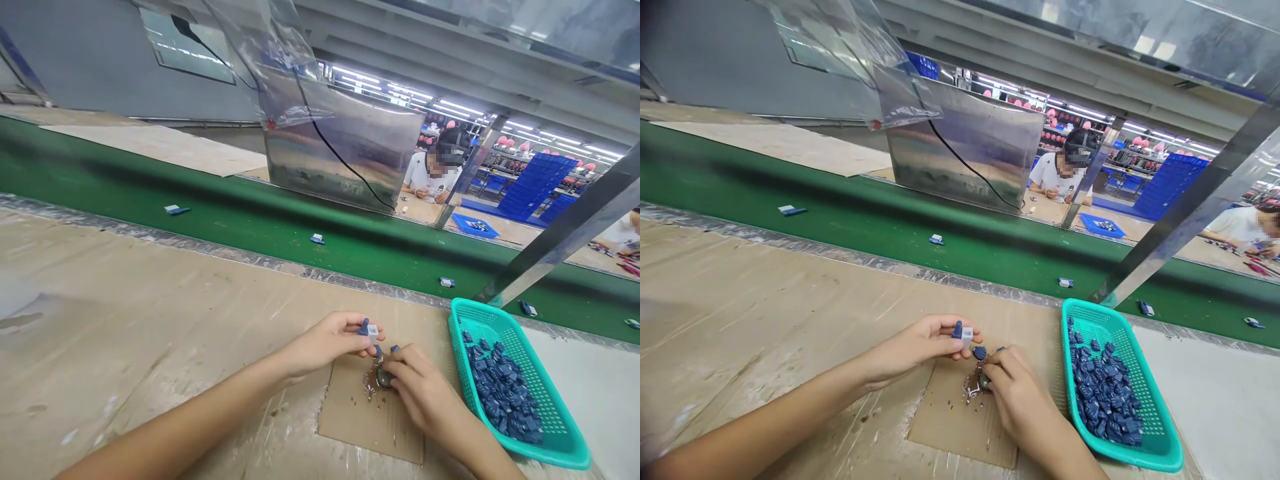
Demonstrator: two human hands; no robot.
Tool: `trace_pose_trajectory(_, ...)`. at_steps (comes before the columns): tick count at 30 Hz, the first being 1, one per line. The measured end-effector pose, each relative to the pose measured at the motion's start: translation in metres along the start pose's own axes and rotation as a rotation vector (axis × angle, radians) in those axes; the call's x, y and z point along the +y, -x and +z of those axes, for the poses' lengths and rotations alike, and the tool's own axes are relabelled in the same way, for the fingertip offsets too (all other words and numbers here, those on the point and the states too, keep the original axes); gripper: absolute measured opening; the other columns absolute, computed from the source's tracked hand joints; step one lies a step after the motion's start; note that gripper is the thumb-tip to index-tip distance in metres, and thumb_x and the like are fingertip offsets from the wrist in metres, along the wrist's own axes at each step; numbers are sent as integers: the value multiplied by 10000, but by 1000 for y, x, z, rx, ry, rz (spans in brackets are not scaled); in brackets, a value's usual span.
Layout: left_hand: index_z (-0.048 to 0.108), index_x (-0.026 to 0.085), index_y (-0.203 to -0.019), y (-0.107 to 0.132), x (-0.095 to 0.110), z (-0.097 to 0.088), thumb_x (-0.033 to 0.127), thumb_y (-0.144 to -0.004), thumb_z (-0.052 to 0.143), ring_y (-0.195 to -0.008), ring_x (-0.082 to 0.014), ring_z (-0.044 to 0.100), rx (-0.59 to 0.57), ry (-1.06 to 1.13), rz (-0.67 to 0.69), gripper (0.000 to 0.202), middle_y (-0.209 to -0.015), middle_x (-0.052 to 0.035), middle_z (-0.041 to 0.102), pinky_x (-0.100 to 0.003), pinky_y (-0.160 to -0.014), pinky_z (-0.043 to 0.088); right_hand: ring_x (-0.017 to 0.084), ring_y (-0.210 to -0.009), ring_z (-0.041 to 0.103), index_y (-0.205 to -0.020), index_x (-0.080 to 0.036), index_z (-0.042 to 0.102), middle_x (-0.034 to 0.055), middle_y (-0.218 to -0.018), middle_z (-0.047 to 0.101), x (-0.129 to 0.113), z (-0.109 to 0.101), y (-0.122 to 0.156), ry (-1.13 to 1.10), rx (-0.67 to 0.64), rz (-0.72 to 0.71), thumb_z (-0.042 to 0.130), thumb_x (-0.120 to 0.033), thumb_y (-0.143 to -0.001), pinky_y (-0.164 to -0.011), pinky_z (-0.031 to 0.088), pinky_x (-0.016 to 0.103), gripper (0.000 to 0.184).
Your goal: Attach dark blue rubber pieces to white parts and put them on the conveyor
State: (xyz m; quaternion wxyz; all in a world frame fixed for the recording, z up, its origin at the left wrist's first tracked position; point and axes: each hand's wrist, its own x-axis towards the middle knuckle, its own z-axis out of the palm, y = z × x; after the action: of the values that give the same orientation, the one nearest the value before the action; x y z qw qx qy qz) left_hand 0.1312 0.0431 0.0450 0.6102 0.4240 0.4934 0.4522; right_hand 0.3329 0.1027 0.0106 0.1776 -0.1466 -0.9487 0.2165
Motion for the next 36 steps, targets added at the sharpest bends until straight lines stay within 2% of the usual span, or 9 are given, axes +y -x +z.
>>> trace_pose_trajectory(5,643,145,-899,3,-4,6,237,-640,674,-864,-152,570,-103,25,-27,277,-912,-38,654,-255,-813,410,206,-883,560,-913,-230,556,47,-917,600,-9,-25,-3,-551,342,200,574,-187,-833,-771,478,328,93)
trace_pose_trajectory(7,643,139,-819,3,-8,10,222,-600,707,-803,-140,570,-122,38,-26,242,-837,-20,645,-241,-768,415,203,-890,585,-864,-231,537,39,-915,612,-13,-27,-5,-819,447,254,638,-232,-803,-775,493,316,117)
trace_pose_trajectory(10,644,124,-730,4,-12,15,212,-579,722,-700,-112,535,-149,-11,2,191,-735,0,598,-213,-689,405,205,-889,606,-836,-225,517,37,-918,621,-19,-23,-8,-1058,439,282,681,-243,-780,-775,503,318,175)
trace_pose_trajectory(13,657,116,-708,5,-12,17,232,-604,703,-664,-103,496,-146,-53,36,163,-693,3,559,-198,-642,384,216,-893,611,-834,-220,499,49,-920,623,-24,-20,-8,-1114,400,293,694,-229,-772,-751,514,322,204)
trace_pose_trajectory(21,676,115,-735,9,-13,24,296,-614,694,-612,-106,488,-84,-93,22,219,-645,8,561,-203,-597,365,235,-965,584,-866,-228,466,63,-897,605,-29,-10,1,-821,453,280,605,-189,-820,-783,531,337,152)
trace_pose_trajectory(23,676,117,-751,11,-14,28,310,-615,695,-614,-112,499,-43,-58,26,237,-641,7,571,-212,-605,378,229,-980,572,-930,-234,471,66,-923,592,-32,-7,3,-661,460,218,567,-141,-824,-810,520,336,171)
trace_pose_trajectory(28,661,117,-719,16,-15,40,308,-625,699,-653,-130,551,-3,127,50,217,-659,-12,607,-223,-629,413,267,-1030,517,-1116,-230,417,112,-1054,528,-36,-2,3,-259,470,-26,588,-101,-757,-856,481,405,418)
trace_pose_trajectory(32,646,112,-668,17,-18,47,289,-581,742,-657,-113,545,51,245,46,219,-655,0,595,-214,-658,414,269,-1012,529,-1175,-226,374,136,-1083,519,-32,2,1,-63,537,-125,518,-65,-798,-818,498,426,434)
trace_pose_trajectory(36,654,118,-715,20,-21,54,319,-561,760,-708,-140,569,117,327,16,274,-714,-17,626,-239,-702,441,280,-995,542,-1177,-217,396,140,-1065,543,-31,3,4,58,506,-151,467,-61,-824,-801,503,436,392)
